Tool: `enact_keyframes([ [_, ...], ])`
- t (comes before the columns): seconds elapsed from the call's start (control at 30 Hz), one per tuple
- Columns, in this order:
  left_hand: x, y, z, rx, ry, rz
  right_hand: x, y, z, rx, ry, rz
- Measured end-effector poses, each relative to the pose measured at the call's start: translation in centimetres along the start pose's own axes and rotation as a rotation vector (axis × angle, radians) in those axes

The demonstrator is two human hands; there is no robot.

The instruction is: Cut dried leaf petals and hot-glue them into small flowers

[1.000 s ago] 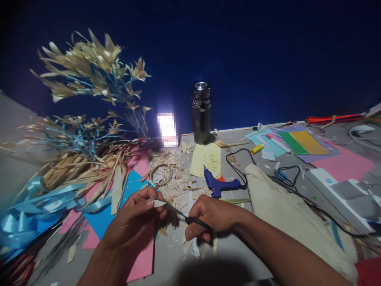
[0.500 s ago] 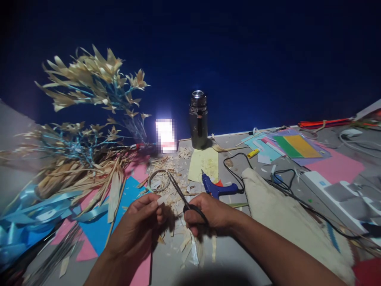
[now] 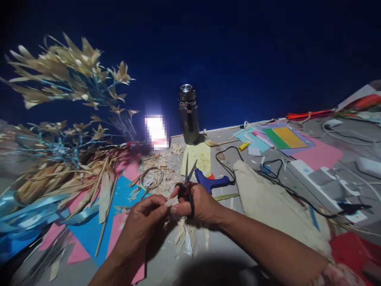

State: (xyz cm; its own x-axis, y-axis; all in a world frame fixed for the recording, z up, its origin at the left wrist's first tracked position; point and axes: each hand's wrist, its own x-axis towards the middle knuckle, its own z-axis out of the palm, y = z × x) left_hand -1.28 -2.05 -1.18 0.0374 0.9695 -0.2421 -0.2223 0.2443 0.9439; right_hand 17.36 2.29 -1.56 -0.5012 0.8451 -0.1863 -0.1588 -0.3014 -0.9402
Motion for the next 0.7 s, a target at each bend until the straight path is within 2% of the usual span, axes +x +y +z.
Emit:
enact_keyframes([
  [0.1,0.1,-0.6,0.5,0.076,-0.025,0.011,-0.1,-0.1,0.3,-0.002,0.048,-0.002],
  [0.2,0.1,-0.9,0.7,0.044,-0.036,0.009,-0.3,-0.5,0.6,-0.03,0.092,-0.011],
  [0.37,0.0,-1.1,0.9,0.004,-0.04,-0.019,-0.5,-0.4,0.7,-0.033,0.085,-0.003],
  [0.53,0.2,-1.8,1.0,-0.198,-0.227,-0.131,-0.5,0.4,1.0,0.16,0.023,0.029],
  [0.63,0.2,-1.7,1.0,-0.261,-0.296,-0.144,-0.3,0.3,1.0,0.311,-0.038,0.044],
  [0.7,0.2,-1.5,1.1,-0.317,-0.319,-0.162,-0.2,-0.1,0.7,0.375,-0.034,0.053],
])
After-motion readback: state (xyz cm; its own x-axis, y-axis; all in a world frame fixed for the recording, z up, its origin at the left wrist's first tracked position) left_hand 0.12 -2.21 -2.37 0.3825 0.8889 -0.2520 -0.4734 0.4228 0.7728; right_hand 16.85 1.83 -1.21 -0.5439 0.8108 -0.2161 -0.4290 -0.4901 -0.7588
